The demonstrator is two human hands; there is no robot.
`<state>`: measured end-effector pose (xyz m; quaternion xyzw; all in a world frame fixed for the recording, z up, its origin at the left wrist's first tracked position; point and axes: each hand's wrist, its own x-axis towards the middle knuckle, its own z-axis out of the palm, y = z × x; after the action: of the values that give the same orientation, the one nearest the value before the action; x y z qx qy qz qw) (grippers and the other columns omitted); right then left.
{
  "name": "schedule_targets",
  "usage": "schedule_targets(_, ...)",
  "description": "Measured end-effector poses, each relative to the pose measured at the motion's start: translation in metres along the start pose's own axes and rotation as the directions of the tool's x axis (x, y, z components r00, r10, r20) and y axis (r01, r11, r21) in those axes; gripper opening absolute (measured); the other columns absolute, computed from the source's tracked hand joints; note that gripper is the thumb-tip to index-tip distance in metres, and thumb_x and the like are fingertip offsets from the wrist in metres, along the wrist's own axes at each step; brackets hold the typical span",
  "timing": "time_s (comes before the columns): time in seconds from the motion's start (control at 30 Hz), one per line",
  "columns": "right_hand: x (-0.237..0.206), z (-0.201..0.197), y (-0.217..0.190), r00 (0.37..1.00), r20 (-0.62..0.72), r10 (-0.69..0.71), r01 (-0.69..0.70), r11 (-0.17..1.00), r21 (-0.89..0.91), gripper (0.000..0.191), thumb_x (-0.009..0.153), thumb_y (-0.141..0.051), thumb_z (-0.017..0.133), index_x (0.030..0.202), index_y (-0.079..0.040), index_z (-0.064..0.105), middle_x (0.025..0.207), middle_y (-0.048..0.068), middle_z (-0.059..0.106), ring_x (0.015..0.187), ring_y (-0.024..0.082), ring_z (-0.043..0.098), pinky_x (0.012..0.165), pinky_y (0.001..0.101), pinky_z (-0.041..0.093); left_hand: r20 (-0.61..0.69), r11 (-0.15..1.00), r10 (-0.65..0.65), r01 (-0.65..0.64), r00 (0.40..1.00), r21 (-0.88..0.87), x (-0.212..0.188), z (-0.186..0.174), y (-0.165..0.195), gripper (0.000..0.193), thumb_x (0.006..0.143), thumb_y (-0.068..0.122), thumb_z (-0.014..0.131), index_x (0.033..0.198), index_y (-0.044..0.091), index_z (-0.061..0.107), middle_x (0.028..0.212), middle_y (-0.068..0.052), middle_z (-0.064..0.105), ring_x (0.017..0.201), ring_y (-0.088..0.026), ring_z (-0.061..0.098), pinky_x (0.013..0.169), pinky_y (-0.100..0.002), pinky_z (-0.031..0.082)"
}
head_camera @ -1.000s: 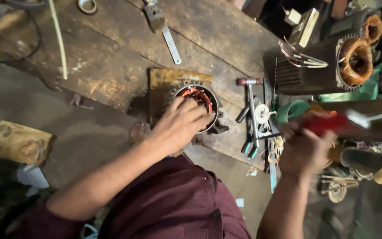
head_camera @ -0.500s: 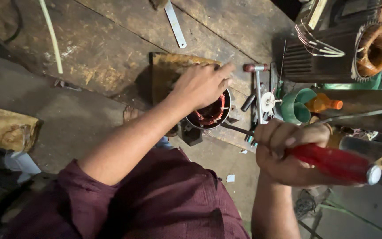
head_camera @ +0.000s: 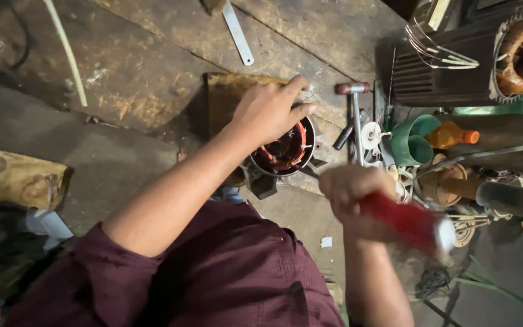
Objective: The person wraps white insulating tape around copper windings inside a motor stator, then uses a hammer and metal rod to tap and compact the windings. The person also uses pliers to adjust the tape and wires.
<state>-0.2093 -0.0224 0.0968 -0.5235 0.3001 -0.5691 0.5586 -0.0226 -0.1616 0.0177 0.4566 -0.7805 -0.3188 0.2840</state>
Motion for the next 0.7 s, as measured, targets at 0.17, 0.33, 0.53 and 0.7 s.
schedule_targets(0.17, -0.081, 0.016, 0.0, 0.965, -0.204, -0.164, 0.116, 0.966, -0.229, 0.053, 0.097, -0.07, 0.047, 0.084, -0.018, 0.053, 0.06, 0.0, 0.051, 0.06, 0.026, 0.054, 0.078, 0.0471, 0.042, 0.018, 0.999, -0.002, 0.003, 1.0, -0.036, 0.003, -0.001, 0.001, 0.046, 0.099, 0.052, 0.064, 0.122, 0.013, 0.058, 0.082, -0.013, 0.076, 0.067, -0.034, 0.075, 0.06, -0.045, 0.058)
schedule_targets(0.33, -0.076, 0.021, 0.002, 0.96, -0.219, -0.176, 0.146, 0.978, -0.15, 0.064, 0.098, -0.076, 0.043, 0.1, -0.013, 0.056, 0.069, 0.006, 0.054, 0.063, 0.025, 0.057, 0.081, 0.0494, 0.046, -0.018, 0.994, 0.014, -0.016, 1.0, -0.107, 0.004, -0.006, 0.006, 0.041, 0.096, 0.048, 0.065, 0.118, 0.013, 0.059, 0.101, -0.01, 0.08, 0.08, -0.032, 0.077, 0.066, -0.044, 0.06)
schedule_targets(0.53, 0.01, 0.026, -0.015, 0.907, -0.411, 0.095, -0.127, 0.991, -0.051, 0.078, 0.081, -0.084, 0.051, 0.102, -0.009, 0.048, 0.072, 0.008, 0.049, 0.062, 0.021, 0.047, 0.068, 0.0447, 0.046, -0.027, 0.992, -0.01, 0.006, 1.0, -0.129, 0.003, -0.001, 0.003, 0.041, 0.096, 0.048, 0.066, 0.12, 0.016, 0.059, 0.099, -0.013, 0.078, 0.089, -0.037, 0.075, 0.072, -0.049, 0.058)
schedule_targets(0.7, 0.028, 0.027, -0.004, 0.911, -0.378, 0.161, -0.192, 0.98, -0.045, 0.079, 0.087, -0.083, 0.055, 0.101, -0.006, 0.044, 0.077, 0.005, 0.041, 0.063, 0.016, 0.038, 0.064, 0.0365, 0.038, 0.003, 0.996, -0.021, 0.021, 1.0, -0.089, 0.005, 0.004, -0.003, 0.042, 0.097, 0.048, 0.068, 0.121, 0.015, 0.057, 0.098, -0.014, 0.078, 0.087, -0.04, 0.073, 0.072, -0.052, 0.056)
